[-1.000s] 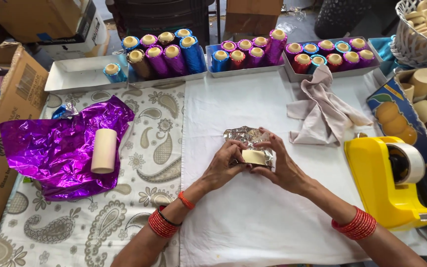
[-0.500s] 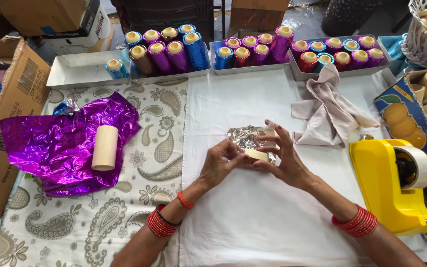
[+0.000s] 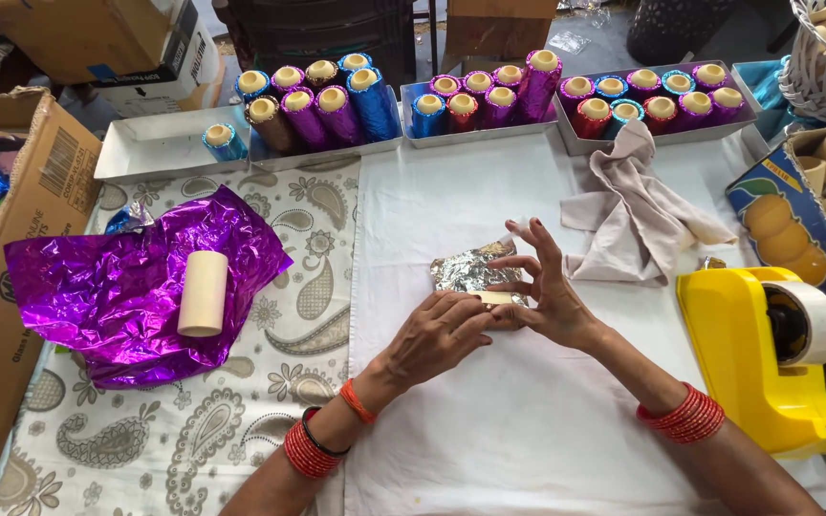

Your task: Wrapping a cylindrical spool with decorative foil paper.

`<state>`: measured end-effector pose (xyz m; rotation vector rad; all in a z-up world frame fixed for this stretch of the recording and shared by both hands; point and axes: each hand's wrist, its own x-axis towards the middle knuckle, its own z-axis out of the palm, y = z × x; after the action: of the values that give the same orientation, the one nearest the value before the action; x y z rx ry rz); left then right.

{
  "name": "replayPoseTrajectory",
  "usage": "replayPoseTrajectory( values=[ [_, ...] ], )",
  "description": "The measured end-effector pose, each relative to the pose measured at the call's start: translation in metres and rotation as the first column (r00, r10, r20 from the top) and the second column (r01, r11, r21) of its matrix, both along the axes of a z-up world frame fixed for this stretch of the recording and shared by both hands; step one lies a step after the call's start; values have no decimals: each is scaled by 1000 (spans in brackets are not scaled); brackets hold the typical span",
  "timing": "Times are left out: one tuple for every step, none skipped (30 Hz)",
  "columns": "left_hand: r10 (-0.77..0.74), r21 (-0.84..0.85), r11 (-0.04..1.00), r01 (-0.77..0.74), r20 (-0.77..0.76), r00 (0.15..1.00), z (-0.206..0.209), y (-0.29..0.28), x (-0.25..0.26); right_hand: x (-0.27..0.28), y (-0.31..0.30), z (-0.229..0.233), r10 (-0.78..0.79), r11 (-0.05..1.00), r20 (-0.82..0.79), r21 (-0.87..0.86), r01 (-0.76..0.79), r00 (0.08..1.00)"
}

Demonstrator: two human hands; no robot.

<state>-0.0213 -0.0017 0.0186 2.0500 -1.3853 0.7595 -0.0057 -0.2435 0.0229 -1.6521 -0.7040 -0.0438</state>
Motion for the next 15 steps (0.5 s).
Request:
replayPoseTrajectory(
  values=[
    [5,13,1000,-4,-81,997,-5,1,2,1,0,0,8,1000,-7,9,-8,1000],
    [5,15,1000,-4,-82,997,-7,1,1,2,-1,0,8,1000,-8,11,-8,1000],
    [16,18,1000,-15,-58,998,-8,1,0,2,-1,0,12,1000,-7,-1,-12,1000],
    [26,19,999,-26,-35,999,-11,1,-1,3,-2,0,18,1000,-6,-15,-18,1000],
    [27,19,999,-26,-36,999,-10,0,-2,4,-2,2,18,1000,-7,-15,-18,1000],
    [32,31,999,-31,-21,999,-10,-1,-3,6,-3,5,24,1000,-30,1,-24,999],
    [37,43,998,-37,-5,999,-10,-1,-5,7,-3,7,29,999,-53,16,-29,998],
    [36,44,998,-35,-5,999,-8,-3,-6,10,-5,8,28,999,-53,18,-27,998],
    [50,26,998,-48,-50,998,-7,-5,-7,12,-6,10,-1,1000,-36,23,2,999],
    [64,7,998,-64,-95,993,-5,-6,-8,15,-8,11,-29,999,-21,29,30,999],
    [64,8,998,-64,-96,993,-4,-6,-8,18,-9,8,-29,999,-21,30,30,999],
    [73,11,997,-72,-119,990,-4,-7,-7,21,-11,6,-122,992,59,-6,122,991],
    [82,13,997,-81,-142,986,-3,-8,-7,25,-14,3,-209,976,141,-35,216,968],
    [81,12,997,-80,-141,987,-2,-9,-7,27,-14,-1,-210,975,142,-36,217,967],
    [87,10,996,-86,-106,991,-1,-10,-7,29,-14,-5,-283,955,156,-41,293,946]
  ],
)
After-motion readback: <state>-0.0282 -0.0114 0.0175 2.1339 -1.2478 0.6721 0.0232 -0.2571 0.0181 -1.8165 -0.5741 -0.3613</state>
